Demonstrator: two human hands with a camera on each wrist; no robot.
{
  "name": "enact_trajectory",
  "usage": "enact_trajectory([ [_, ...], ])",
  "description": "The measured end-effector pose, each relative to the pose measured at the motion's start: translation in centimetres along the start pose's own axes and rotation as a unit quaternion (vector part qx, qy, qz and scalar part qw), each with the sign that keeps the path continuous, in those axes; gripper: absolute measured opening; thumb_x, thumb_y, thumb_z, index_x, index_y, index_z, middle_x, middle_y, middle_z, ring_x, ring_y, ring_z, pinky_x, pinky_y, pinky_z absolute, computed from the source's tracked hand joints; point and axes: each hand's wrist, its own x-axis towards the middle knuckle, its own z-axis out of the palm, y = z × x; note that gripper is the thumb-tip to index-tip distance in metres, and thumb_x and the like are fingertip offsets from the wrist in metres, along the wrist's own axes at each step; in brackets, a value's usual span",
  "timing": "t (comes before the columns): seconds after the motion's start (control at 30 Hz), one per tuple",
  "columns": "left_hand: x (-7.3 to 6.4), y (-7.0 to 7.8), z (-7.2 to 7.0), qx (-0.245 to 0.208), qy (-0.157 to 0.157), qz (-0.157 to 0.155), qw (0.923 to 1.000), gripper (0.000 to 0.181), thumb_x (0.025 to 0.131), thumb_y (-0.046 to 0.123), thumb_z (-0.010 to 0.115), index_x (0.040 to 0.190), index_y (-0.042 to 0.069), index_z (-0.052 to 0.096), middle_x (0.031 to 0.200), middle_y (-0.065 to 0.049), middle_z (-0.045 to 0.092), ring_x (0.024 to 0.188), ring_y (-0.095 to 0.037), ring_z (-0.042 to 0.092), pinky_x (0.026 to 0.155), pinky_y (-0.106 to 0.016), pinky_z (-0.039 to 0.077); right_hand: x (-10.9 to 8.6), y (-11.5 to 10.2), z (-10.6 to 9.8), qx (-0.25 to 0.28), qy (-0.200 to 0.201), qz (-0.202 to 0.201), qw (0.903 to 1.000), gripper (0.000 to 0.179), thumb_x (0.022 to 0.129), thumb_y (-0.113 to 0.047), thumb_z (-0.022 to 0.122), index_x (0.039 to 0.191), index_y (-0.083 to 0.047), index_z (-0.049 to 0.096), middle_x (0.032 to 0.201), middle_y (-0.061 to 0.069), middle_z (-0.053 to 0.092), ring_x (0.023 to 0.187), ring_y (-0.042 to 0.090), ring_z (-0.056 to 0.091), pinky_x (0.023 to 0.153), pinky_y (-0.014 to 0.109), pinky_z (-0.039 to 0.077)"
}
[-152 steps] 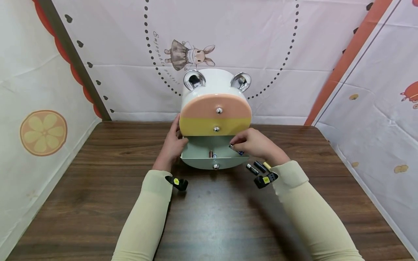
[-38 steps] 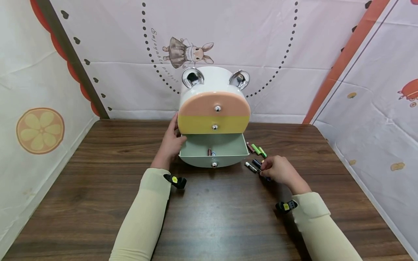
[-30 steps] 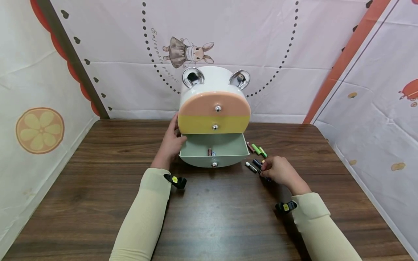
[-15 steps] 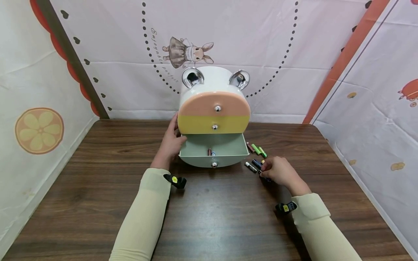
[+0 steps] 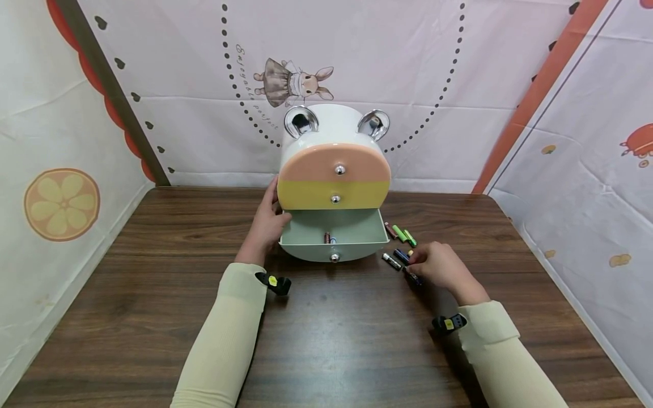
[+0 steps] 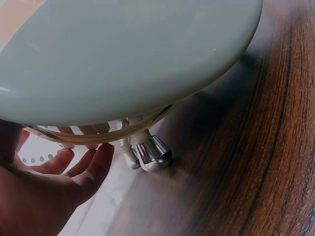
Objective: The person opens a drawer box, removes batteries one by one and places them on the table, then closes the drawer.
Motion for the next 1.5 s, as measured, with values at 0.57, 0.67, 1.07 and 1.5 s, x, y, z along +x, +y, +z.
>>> enact_trajectory([
  [0.57, -0.1, 0.0, 0.0, -0.005, -0.004, -0.004, 1.0, 0.097, 0.085, -0.013, 0.046, 0.155, 0.042, 0.009, 0.153, -0.008, 0.031, 0.142, -0.029, 0.033, 0.095, -0.051, 0.044, 0.4, -2.2, -1.9, 0.006, 0.02, -0.005, 0.9998, 0.01, 0.087, -0.02, 0.07, 0.09, -0.011, 0.074, 0.083, 0.003, 0.071, 0.07, 0.015, 0.06, 0.058, 0.029, 0.048],
  [0.67, -0.1, 0.0, 0.0, -0.004, -0.003, -0.005, 1.0, 0.096, 0.085, -0.013, 0.046, 0.155, 0.041, 0.009, 0.152, -0.008, 0.032, 0.141, -0.029, 0.034, 0.095, -0.051, 0.044, 0.5, -2.5, -2.1, 0.012, 0.04, -0.008, 0.9991, 0.012, 0.088, -0.02, 0.07, 0.094, -0.01, 0.074, 0.086, 0.005, 0.072, 0.074, 0.017, 0.062, 0.06, 0.031, 0.05],
  [1.07, -0.1, 0.1, 0.0, -0.001, -0.003, -0.011, 0.9999, 0.098, 0.084, -0.012, 0.047, 0.153, 0.046, 0.009, 0.151, -0.008, 0.033, 0.14, -0.028, 0.036, 0.096, -0.05, 0.044, 1.1, -4.1, -2.6, 0.036, 0.103, -0.04, 0.9932, 0.015, 0.087, -0.02, 0.069, 0.099, -0.012, 0.073, 0.09, 0.005, 0.072, 0.08, 0.019, 0.065, 0.07, 0.037, 0.053],
  [1.5, -1.6, 2.7, -0.1, -0.005, -0.018, -0.028, 0.9994, 0.095, 0.085, -0.013, 0.046, 0.156, 0.036, 0.007, 0.153, -0.012, 0.03, 0.142, -0.031, 0.033, 0.098, -0.051, 0.043, 1.7, -6.3, -2.6, 0.06, 0.132, -0.055, 0.9879, 0.014, 0.088, -0.023, 0.07, 0.098, -0.014, 0.072, 0.09, 0.004, 0.073, 0.081, 0.019, 0.067, 0.069, 0.036, 0.053],
])
